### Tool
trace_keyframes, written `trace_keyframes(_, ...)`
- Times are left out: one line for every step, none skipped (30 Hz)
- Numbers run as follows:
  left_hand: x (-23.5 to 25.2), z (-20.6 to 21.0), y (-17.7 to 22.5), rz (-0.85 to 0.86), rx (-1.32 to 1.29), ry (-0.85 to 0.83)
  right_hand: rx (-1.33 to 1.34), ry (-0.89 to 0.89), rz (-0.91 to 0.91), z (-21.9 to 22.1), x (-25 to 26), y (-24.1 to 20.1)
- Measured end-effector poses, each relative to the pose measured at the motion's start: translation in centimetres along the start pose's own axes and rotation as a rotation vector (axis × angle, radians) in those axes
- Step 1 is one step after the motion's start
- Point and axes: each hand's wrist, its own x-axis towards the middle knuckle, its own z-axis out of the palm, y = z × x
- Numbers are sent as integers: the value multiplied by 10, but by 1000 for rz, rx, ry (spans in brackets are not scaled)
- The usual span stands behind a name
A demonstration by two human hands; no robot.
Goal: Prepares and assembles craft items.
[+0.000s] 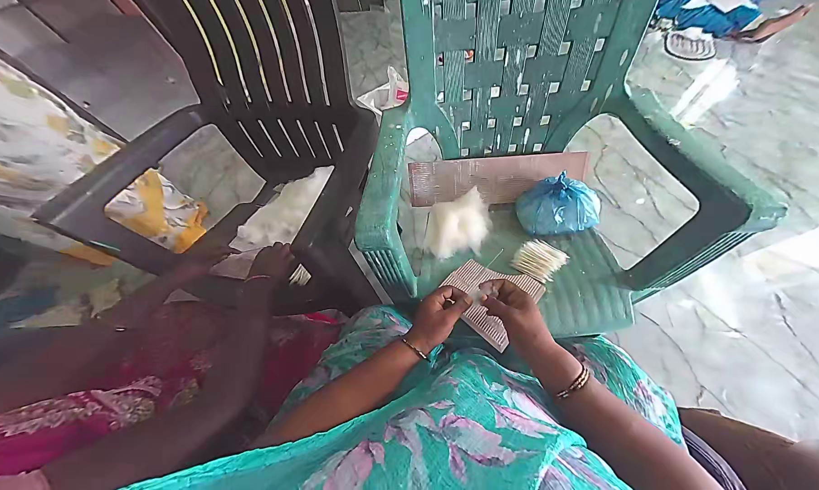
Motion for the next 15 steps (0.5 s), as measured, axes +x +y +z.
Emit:
trace_keyframes(0,0,0,-6,8,5,-5,22,-13,0,1,1)
trace_keyframes(0,0,0,-13,17,10,-12,47,-23,0,3,1)
trace_keyframes(0,-1,-1,-20,26,12,-21,66,-26,-2,5,2)
trace_keyframes(1,-2,-2,-25,34,15,-42,78,-21,-3,7,2)
trace_keyframes(1,-3,-3,-32,47,17,-80,78,-7,-5,9,3)
trace_keyframes(2,-4,-5,-46,68,16,-150,77,12,-6,11,3)
trace_keyframes(2,-5,-5,-68,95,16,-262,79,24,-6,13,4)
trace_keyframes(2,-6,-5,-93,130,16,-404,75,25,-6,15,4)
trace_keyframes(1,-7,-6,-119,163,15,-543,67,13,-6,17,5)
trace_keyframes(0,-9,-9,-138,184,10,-651,59,-1,-4,17,6)
trace_keyframes(-2,-10,-12,-151,207,8,-734,56,-25,-2,18,7)
trace_keyframes(-3,-11,-16,-153,241,6,-802,50,-41,-1,19,8)
trace_keyframes(-6,-12,-18,-151,292,2,-863,45,-52,0,21,10)
trace_keyframes(-8,-14,-18,-150,350,-4,-918,44,-65,0,22,13)
trace_keyframes(-9,-14,-17,-151,397,-13,-962,48,-78,-1,23,14)
